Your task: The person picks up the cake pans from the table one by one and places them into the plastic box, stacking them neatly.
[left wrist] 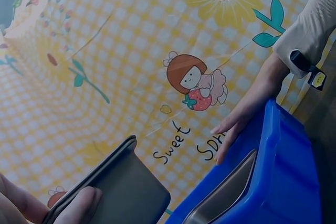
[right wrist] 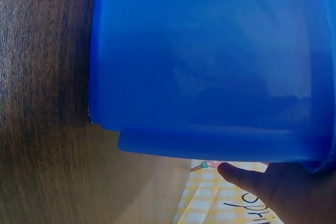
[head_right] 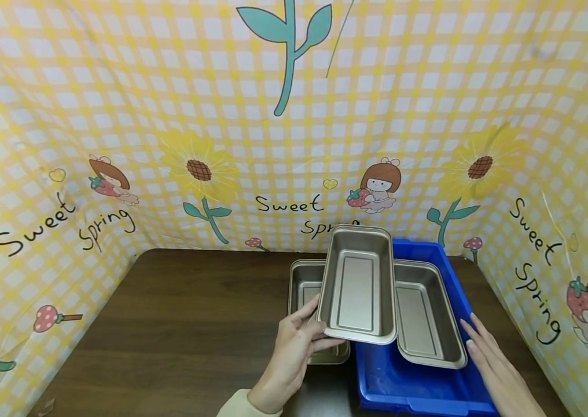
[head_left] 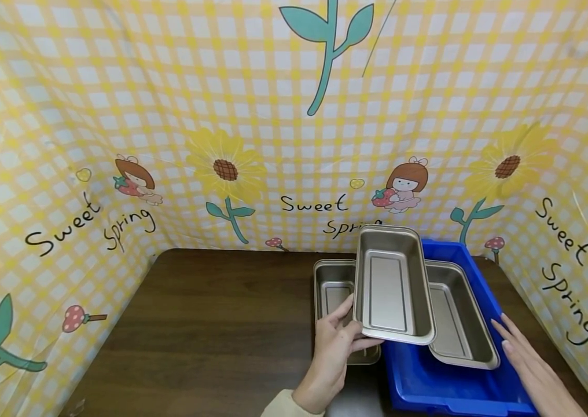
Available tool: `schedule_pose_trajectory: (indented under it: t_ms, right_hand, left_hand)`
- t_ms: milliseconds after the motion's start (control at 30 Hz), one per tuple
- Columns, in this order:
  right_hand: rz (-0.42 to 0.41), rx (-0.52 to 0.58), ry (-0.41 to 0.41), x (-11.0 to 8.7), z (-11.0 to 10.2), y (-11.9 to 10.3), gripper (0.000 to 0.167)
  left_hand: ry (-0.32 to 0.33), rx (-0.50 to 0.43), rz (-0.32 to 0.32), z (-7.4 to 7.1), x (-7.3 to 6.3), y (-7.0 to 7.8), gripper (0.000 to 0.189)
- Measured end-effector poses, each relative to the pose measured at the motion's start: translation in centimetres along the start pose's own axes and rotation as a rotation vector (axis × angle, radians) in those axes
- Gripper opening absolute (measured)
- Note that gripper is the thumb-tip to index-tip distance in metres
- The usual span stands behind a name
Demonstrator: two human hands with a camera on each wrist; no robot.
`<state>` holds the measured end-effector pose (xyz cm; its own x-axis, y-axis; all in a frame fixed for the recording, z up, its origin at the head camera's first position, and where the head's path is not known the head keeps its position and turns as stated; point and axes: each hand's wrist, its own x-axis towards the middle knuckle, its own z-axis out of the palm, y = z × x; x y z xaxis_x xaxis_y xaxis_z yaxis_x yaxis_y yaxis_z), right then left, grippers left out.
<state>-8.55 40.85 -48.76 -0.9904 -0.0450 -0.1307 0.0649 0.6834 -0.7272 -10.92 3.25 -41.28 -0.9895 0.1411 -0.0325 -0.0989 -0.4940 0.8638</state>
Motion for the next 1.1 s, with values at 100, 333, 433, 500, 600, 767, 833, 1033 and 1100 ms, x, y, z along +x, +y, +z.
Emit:
schedule_pose_trajectory:
  t_ms: [100, 333, 433, 500, 600, 767, 833, 1033, 1100]
  right_hand:
    - [0.004, 0.001, -0.003, 0.0, 0.1, 0.0, 0.074]
    - [0.008, 0.016, -0.004, 0.0, 0.2, 0.1, 0.074]
    - [0.011, 0.019, -0.006, 0.1, 0.2, 0.1, 0.075]
    - [0.020, 0.014, -0.007, 0.1, 0.2, 0.1, 0.076]
    - [0.027, 0.005, -0.005, 0.1, 0.2, 0.1, 0.077]
    - [0.013, 0.009, 0.003, 0.2, 0.4, 0.1, 0.076]
    - [0.015, 0.014, 0.001, 0.2, 0.4, 0.1, 0.076]
    - [0.005, 0.004, 0.003, 0.2, 0.3, 0.1, 0.075]
    - [-0.005, -0.005, 0.011, 0.2, 0.3, 0.1, 0.074]
  left_hand:
    - [-0.014, 0.004, 0.011, 0.5, 0.1, -0.2, 0.064]
    - [-0.020, -0.002, 0.012, 1.5, 0.3, -0.8, 0.065]
    - [-0.016, -0.004, 0.002, 1.8, 0.4, -1.0, 0.065]
    - [-0.019, -0.006, 0.000, 2.0, 0.4, -1.2, 0.065]
    - [-0.026, -0.011, -0.002, 2.4, 0.5, -1.5, 0.063]
    - [-0.030, -0.020, -0.009, 2.9, 0.8, -1.9, 0.065]
    - [-0.027, -0.029, -0.016, 3.1, 0.8, -2.1, 0.065]
    - [-0.033, -0.047, -0.018, 3.7, 1.1, -2.6, 0.061]
    - [-0.038, -0.047, -0.013, 3.9, 1.2, -2.7, 0.060]
